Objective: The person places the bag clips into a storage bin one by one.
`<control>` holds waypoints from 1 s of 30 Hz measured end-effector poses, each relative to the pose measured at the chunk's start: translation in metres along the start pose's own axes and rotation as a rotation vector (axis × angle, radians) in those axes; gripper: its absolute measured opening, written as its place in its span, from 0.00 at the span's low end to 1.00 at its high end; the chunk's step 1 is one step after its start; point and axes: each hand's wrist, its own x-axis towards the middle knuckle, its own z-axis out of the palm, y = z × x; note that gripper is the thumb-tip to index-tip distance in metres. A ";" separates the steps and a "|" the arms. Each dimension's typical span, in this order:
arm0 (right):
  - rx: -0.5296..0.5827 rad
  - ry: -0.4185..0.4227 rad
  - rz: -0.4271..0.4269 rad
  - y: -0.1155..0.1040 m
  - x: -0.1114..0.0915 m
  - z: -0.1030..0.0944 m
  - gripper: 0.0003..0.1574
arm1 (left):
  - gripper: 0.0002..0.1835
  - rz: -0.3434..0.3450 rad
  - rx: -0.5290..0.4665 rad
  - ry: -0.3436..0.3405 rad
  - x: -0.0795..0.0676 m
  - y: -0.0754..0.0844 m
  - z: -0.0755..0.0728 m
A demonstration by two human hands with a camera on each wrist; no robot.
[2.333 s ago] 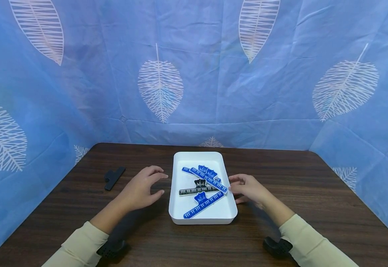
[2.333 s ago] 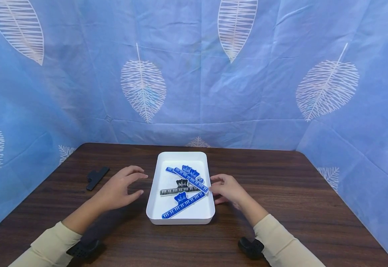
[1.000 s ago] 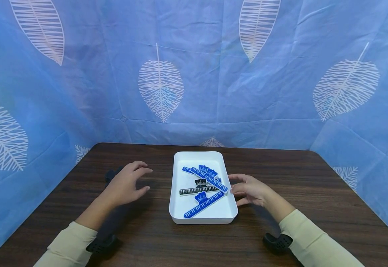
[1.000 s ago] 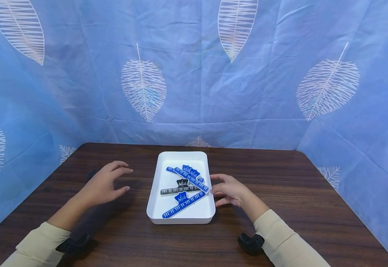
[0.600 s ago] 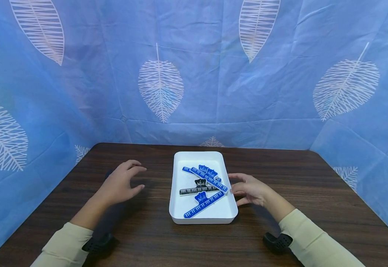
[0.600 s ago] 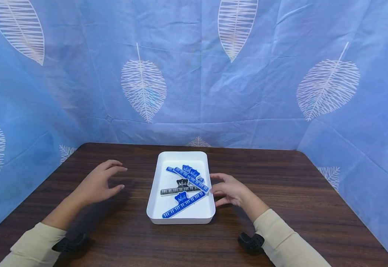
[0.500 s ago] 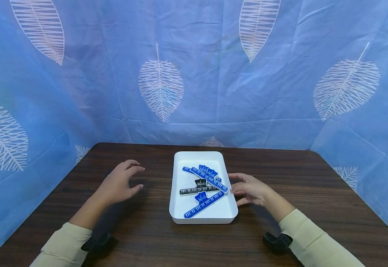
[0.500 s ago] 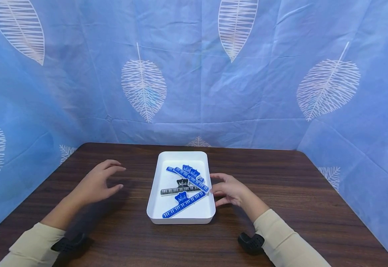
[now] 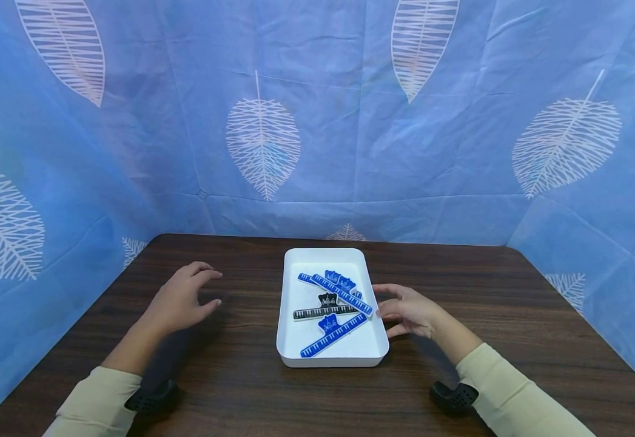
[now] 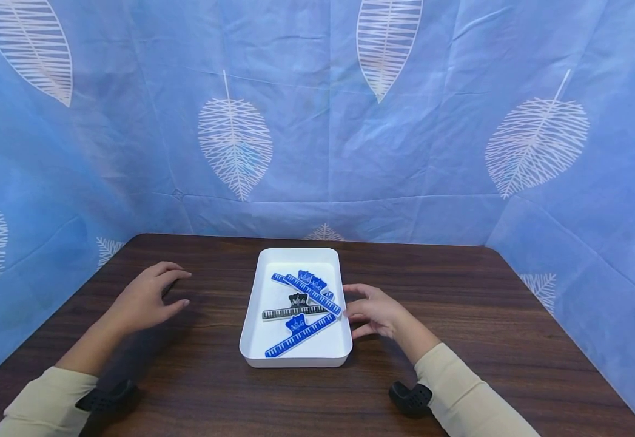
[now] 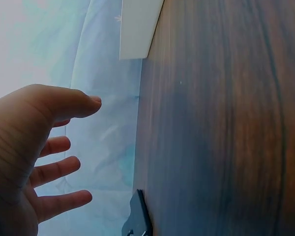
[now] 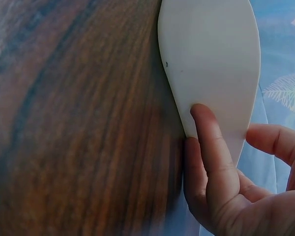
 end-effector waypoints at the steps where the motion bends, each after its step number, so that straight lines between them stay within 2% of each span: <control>1: 0.000 0.000 0.000 0.000 0.000 0.000 0.47 | 0.27 -0.007 0.005 -0.001 0.000 -0.001 0.000; 9: 0.004 -0.002 -0.006 0.000 0.000 0.000 0.47 | 0.27 -0.075 0.069 -0.010 -0.003 -0.007 -0.002; 21: -0.001 0.006 -0.009 0.000 -0.001 0.001 0.46 | 0.27 -0.168 0.086 -0.057 -0.004 -0.020 -0.002; 30: -0.005 0.008 -0.010 0.001 0.000 0.000 0.46 | 0.25 -0.237 0.081 -0.059 -0.005 -0.026 -0.002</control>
